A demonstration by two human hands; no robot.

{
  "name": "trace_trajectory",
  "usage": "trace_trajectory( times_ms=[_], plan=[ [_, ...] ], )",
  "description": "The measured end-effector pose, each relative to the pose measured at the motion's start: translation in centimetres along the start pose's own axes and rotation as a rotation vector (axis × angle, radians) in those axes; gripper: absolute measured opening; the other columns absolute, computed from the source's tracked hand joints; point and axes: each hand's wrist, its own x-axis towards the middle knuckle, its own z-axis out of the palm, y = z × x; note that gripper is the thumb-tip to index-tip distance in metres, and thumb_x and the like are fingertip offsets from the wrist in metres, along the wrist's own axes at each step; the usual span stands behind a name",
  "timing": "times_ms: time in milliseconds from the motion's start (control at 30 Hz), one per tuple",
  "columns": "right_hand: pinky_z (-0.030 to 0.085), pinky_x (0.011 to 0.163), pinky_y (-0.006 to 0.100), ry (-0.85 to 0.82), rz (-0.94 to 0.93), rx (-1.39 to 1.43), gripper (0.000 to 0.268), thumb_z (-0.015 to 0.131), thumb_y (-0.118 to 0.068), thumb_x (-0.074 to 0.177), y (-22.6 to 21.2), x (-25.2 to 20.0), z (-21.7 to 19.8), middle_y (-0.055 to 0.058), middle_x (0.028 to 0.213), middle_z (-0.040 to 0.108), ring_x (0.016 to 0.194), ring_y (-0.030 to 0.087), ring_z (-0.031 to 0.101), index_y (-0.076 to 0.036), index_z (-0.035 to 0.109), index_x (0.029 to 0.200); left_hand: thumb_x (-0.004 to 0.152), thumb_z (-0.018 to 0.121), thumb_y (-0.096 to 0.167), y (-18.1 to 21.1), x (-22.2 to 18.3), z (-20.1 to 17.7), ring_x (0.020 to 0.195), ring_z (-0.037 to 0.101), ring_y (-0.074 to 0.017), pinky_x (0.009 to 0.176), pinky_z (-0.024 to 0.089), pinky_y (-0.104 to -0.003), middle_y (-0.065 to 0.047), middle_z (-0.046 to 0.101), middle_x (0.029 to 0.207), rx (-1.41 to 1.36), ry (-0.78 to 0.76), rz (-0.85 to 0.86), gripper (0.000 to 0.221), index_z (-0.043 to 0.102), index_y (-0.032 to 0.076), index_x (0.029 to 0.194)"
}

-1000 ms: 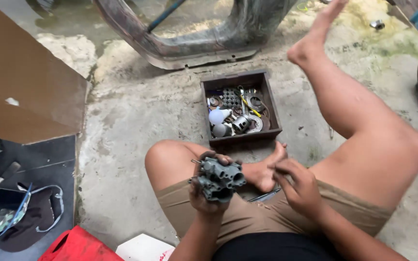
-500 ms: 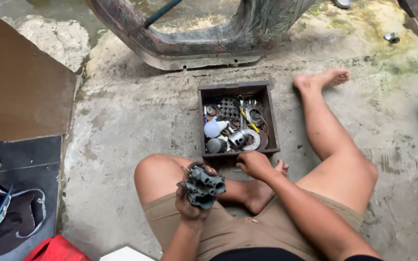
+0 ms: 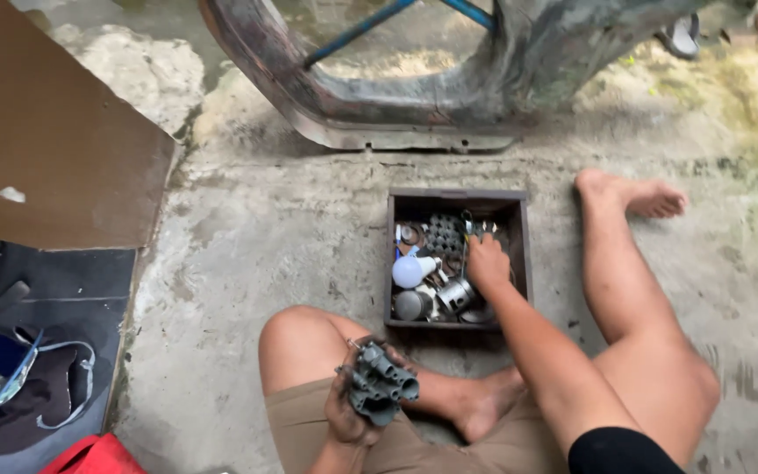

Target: A person sits on the floor disassembling a motorcycle carburetor using a screwdriver and placing parts into a small box.

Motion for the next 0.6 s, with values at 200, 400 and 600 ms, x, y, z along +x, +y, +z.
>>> trace_trajectory(
  times_ms=[200,400,600],
  plan=[
    [0.057,0.064,0.049,0.147,0.006,-0.079,0.023,0.058,-0.015,0.09,0.4,1.1,2.7,0.017,0.106,0.06,0.083,0.038,0.063,-0.011,0.067,0.111,0.094,0.057,0.046,1.8,1.1,1.0,0.111,0.063,-0.0342,0.099,0.051,-0.05,-0.022,0.063,0.119,0.045,0.007,0.022,0.064,0.048,0.003,0.14],
    [0.051,0.073,0.048,0.102,0.096,-0.05,0.024,0.068,-0.017,0.081,-0.9,1.6,0.6,0.017,0.116,0.058,0.098,0.038,0.057,-0.005,0.072,0.101,0.095,0.058,0.044,1.8,1.6,4.5,0.108,0.063,-0.031,0.097,0.052,-0.048,-0.021,0.063,0.115,0.066,-0.075,0.062,0.062,0.049,0.0,0.137],
    [0.05,0.057,0.038,0.241,-0.044,0.522,0.034,0.075,-0.025,0.083,-2.6,-3.5,-8.9,0.012,0.073,0.071,0.054,0.026,0.06,-0.004,0.068,0.109,0.094,0.055,0.043,0.1,0.8,1.8,0.108,0.064,-0.0318,0.09,0.055,-0.043,-0.022,0.066,0.118,0.002,-0.041,0.031,0.061,0.053,-0.001,0.136]
  ],
)
